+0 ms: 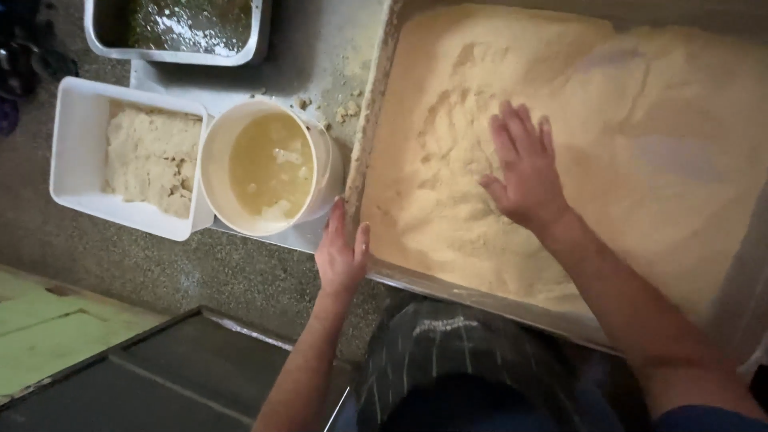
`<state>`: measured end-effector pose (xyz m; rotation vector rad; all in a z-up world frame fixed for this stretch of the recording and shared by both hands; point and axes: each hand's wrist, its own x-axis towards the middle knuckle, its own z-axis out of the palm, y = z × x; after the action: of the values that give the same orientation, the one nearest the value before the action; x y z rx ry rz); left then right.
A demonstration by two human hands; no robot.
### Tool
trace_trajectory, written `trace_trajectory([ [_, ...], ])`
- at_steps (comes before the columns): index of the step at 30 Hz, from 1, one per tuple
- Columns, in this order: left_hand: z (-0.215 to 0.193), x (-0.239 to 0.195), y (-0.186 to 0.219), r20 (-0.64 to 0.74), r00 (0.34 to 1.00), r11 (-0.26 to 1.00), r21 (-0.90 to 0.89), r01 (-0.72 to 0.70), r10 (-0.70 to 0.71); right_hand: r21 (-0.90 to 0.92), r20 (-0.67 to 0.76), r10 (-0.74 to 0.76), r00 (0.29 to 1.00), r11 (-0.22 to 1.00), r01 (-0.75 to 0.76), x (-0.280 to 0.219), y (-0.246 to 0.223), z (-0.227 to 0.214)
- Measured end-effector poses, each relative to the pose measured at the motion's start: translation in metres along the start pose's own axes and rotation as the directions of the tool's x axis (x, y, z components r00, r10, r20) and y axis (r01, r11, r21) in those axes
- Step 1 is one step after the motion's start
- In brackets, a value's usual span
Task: Breading pieces of meat by dipping them in a liquid wash and then coating them in breadcrumbs in a large tray.
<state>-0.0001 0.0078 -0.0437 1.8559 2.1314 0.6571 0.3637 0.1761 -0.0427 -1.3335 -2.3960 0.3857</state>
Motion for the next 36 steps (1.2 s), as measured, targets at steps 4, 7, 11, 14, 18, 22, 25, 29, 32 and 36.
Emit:
trace_trajectory([
  [4, -0.002, 0.006, 0.007, -0.012, 0.999, 0.999, -0.004, -0.034, 0.034, -0.255, -0.052, 0.008, 0.999, 0.967, -0.021, -0.022, 0.017, 0.03],
  [7, 0.005, -0.005, 0.002, 0.0, 1.0, 0.999, 0.037, -0.004, 0.004, -0.206, -0.135, -0.042, 0.99, 0.978, 0.013, -0.014, -0.002, 0.034],
  [11, -0.001, 0.002, 0.013, -0.081, 0.994, 0.997, 0.011, -0.078, 0.079, -0.185, -0.05, -0.009, 0.999, 0.983, 0.0, 0.004, -0.009, 0.056],
  [14, -0.007, 0.011, 0.023, -0.094, 0.995, 0.999, 0.029, -0.031, 0.033, -0.167, -0.099, -0.068, 0.993, 0.985, 0.051, 0.042, -0.037, 0.028],
  [18, 0.012, 0.0, 0.008, -0.141, 0.989, 0.998, 0.059, -0.026, 0.034, -0.155, 0.036, -0.042, 0.998, 0.987, 0.047, 0.072, -0.051, 0.032],
  [22, 0.007, 0.008, 0.018, -0.128, 0.991, 0.997, 0.069, 0.031, -0.022, -0.307, 0.318, -0.009, 0.948, 0.945, 0.112, 0.094, 0.012, 0.08],
  [25, 0.005, 0.009, 0.02, -0.094, 0.992, 0.995, 0.05, 0.084, -0.079, -0.315, 0.482, -0.071, 0.873, 0.916, 0.248, 0.13, 0.019, 0.065],
  [29, 0.002, 0.005, 0.024, -0.075, 0.994, 0.996, 0.052, 0.078, -0.074, -0.185, 0.766, -0.095, 0.636, 0.915, 0.359, 0.166, -0.024, 0.009],
  [32, 0.023, -0.002, 0.004, -0.132, 0.991, 0.981, 0.182, 0.064, -0.04, -0.075, 0.761, -0.416, 0.498, 0.706, 0.704, 0.177, -0.014, 0.043],
  [36, 0.013, -0.002, 0.018, -0.129, 0.991, 0.963, 0.26, 0.073, -0.041, -0.224, 0.895, -0.146, 0.421, 0.669, 0.708, 0.19, -0.013, 0.079],
])
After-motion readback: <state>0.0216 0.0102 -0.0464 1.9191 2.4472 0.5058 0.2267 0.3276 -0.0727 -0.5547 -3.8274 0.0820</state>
